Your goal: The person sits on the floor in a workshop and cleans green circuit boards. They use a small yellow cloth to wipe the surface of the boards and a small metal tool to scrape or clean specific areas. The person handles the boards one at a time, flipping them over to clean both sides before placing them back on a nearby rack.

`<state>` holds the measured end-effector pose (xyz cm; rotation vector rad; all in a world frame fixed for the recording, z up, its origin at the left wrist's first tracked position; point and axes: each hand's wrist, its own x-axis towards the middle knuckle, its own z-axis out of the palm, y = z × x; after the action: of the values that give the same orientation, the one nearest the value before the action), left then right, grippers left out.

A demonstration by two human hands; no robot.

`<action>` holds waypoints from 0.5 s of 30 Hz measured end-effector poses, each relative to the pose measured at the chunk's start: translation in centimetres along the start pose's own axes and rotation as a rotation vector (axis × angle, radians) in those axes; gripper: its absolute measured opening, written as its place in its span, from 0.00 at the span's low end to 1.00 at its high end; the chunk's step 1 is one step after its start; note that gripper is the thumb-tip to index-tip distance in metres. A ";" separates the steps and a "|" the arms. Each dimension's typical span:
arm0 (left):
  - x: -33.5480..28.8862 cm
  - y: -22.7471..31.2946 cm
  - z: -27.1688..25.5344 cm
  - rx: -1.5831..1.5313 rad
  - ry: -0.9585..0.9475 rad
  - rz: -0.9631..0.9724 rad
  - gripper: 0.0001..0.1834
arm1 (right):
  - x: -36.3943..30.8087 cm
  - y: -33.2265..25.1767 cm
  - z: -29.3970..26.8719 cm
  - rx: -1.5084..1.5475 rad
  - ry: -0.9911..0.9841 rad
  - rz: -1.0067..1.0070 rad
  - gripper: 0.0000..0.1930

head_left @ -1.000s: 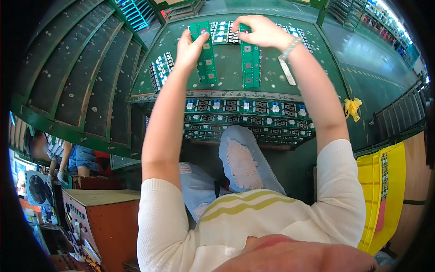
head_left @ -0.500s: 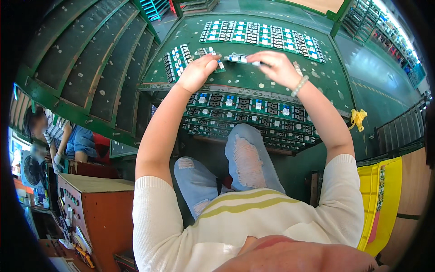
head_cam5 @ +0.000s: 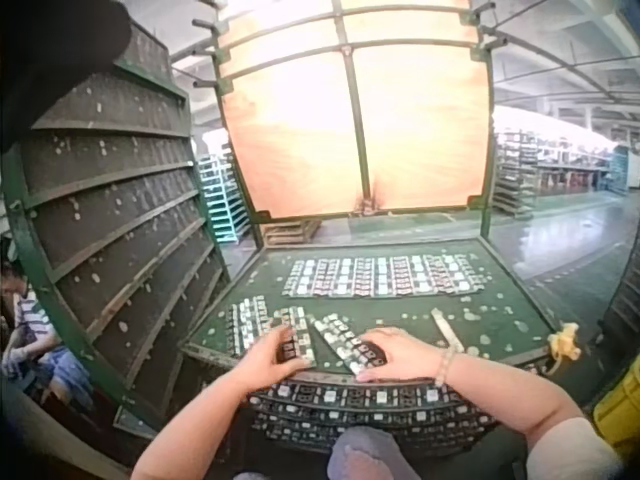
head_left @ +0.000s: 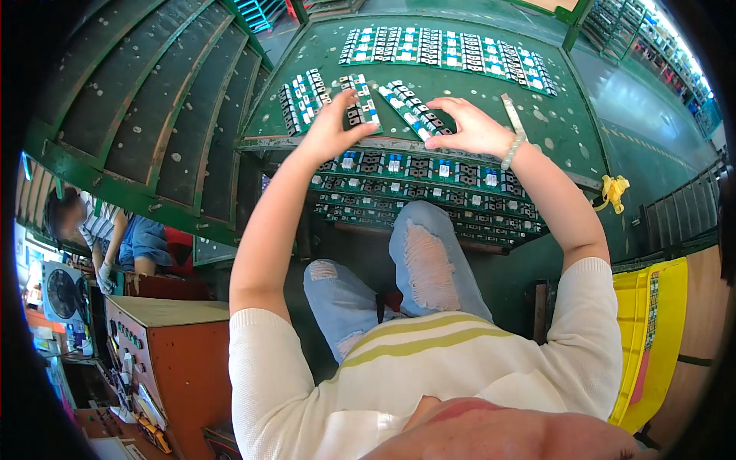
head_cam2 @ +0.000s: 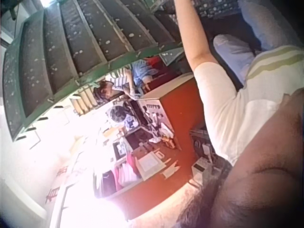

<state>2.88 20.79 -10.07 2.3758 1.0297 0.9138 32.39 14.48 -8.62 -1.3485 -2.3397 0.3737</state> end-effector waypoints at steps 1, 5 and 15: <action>-0.2 0.2 0.5 0.086 0.003 0.020 0.41 | 0.2 -0.2 0.4 -0.013 0.022 0.025 0.35; -0.3 -0.1 1.1 0.312 0.040 0.044 0.41 | 2.2 0.9 2.7 -0.053 0.175 0.005 0.31; -0.4 -2.6 0.4 0.261 0.162 0.013 0.36 | 7.8 -2.1 5.1 -0.210 0.183 0.007 0.26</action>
<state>1.68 22.09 -12.05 2.5543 1.2659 1.0476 24.93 20.06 -10.49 -1.4204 -2.2709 0.0039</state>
